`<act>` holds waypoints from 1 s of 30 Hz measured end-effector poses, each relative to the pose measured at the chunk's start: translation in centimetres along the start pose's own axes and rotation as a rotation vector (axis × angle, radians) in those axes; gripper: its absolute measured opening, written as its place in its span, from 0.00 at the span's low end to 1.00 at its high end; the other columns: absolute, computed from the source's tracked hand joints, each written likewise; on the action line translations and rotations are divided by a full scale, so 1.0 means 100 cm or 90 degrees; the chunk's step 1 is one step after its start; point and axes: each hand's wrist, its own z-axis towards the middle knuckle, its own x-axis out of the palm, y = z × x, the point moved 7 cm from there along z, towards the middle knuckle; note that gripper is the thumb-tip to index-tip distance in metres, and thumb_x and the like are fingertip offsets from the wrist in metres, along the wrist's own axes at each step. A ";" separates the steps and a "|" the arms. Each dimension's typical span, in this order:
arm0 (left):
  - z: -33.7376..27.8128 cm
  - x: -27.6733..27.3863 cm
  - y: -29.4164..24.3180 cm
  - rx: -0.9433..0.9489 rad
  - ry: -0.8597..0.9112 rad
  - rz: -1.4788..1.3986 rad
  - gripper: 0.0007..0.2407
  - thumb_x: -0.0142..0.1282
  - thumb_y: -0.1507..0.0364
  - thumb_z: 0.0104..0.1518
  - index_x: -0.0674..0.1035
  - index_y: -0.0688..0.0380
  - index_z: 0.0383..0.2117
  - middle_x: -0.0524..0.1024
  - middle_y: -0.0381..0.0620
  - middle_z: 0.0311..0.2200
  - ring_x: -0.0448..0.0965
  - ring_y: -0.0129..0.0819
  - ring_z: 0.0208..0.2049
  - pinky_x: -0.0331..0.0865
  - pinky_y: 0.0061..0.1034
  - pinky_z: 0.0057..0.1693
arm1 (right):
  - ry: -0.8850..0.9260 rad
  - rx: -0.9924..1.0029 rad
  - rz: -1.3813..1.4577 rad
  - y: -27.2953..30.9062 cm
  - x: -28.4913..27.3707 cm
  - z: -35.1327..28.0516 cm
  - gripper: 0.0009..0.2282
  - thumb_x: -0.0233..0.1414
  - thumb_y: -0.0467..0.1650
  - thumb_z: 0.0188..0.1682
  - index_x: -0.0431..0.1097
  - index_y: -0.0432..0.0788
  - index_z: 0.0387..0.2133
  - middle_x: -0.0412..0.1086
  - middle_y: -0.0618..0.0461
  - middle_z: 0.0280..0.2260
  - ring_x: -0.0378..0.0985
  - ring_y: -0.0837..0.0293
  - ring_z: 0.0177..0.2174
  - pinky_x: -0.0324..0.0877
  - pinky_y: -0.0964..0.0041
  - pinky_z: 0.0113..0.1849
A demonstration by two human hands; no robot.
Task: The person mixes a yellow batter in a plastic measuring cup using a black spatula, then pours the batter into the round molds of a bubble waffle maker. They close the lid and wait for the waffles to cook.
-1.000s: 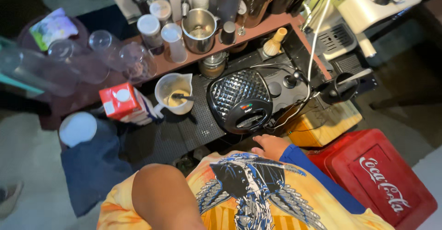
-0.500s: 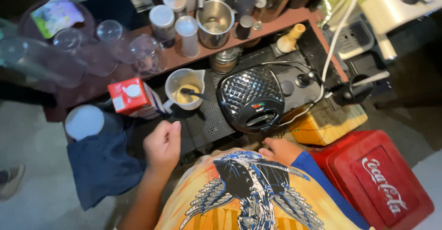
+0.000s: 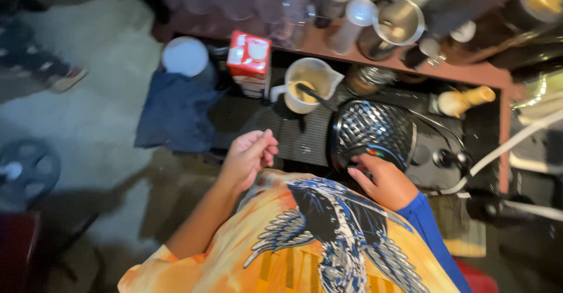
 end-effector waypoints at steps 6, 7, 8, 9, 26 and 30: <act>-0.025 0.006 -0.006 -0.030 -0.041 0.028 0.15 0.50 0.63 0.66 0.81 0.66 0.38 0.81 0.48 0.31 0.80 0.27 0.29 0.75 0.23 0.38 | 0.074 0.028 0.001 -0.018 0.016 0.005 0.17 0.56 0.35 0.48 0.72 0.36 0.45 0.78 0.40 0.38 0.83 0.45 0.38 0.75 0.57 0.39; -0.028 0.007 -0.008 -0.025 -0.045 0.036 0.16 0.50 0.63 0.66 0.81 0.66 0.39 0.82 0.48 0.31 0.80 0.28 0.29 0.75 0.23 0.38 | 0.077 0.018 -0.004 -0.019 0.018 0.005 0.17 0.56 0.36 0.48 0.72 0.36 0.45 0.78 0.40 0.38 0.82 0.45 0.39 0.75 0.57 0.39; -0.030 0.008 -0.008 -0.022 -0.047 0.045 0.16 0.49 0.62 0.66 0.81 0.66 0.39 0.82 0.48 0.31 0.80 0.28 0.30 0.76 0.23 0.39 | 0.079 0.012 -0.008 -0.020 0.020 0.004 0.17 0.56 0.36 0.48 0.72 0.36 0.45 0.78 0.39 0.39 0.82 0.45 0.39 0.75 0.57 0.40; -0.032 0.008 -0.008 -0.020 -0.049 0.054 0.16 0.49 0.62 0.66 0.81 0.67 0.40 0.82 0.48 0.32 0.81 0.28 0.30 0.76 0.23 0.39 | 0.080 0.005 -0.012 -0.021 0.021 0.003 0.17 0.56 0.36 0.48 0.72 0.36 0.45 0.78 0.39 0.39 0.82 0.44 0.39 0.75 0.57 0.40; -0.012 -0.012 0.011 0.114 -0.049 0.602 0.15 0.54 0.66 0.66 0.72 0.62 0.22 0.67 0.48 0.17 0.67 0.37 0.19 0.64 0.32 0.29 | 0.058 0.035 0.007 -0.035 0.007 -0.024 0.19 0.55 0.37 0.48 0.71 0.36 0.47 0.77 0.39 0.39 0.82 0.44 0.40 0.75 0.56 0.41; -0.004 -0.016 0.004 0.148 -0.019 1.046 0.11 0.57 0.67 0.61 0.78 0.58 0.22 0.78 0.56 0.25 0.79 0.58 0.30 0.71 0.49 0.38 | 0.041 0.052 -0.022 -0.051 0.007 -0.031 0.19 0.55 0.37 0.48 0.72 0.36 0.48 0.77 0.38 0.40 0.81 0.44 0.41 0.74 0.56 0.42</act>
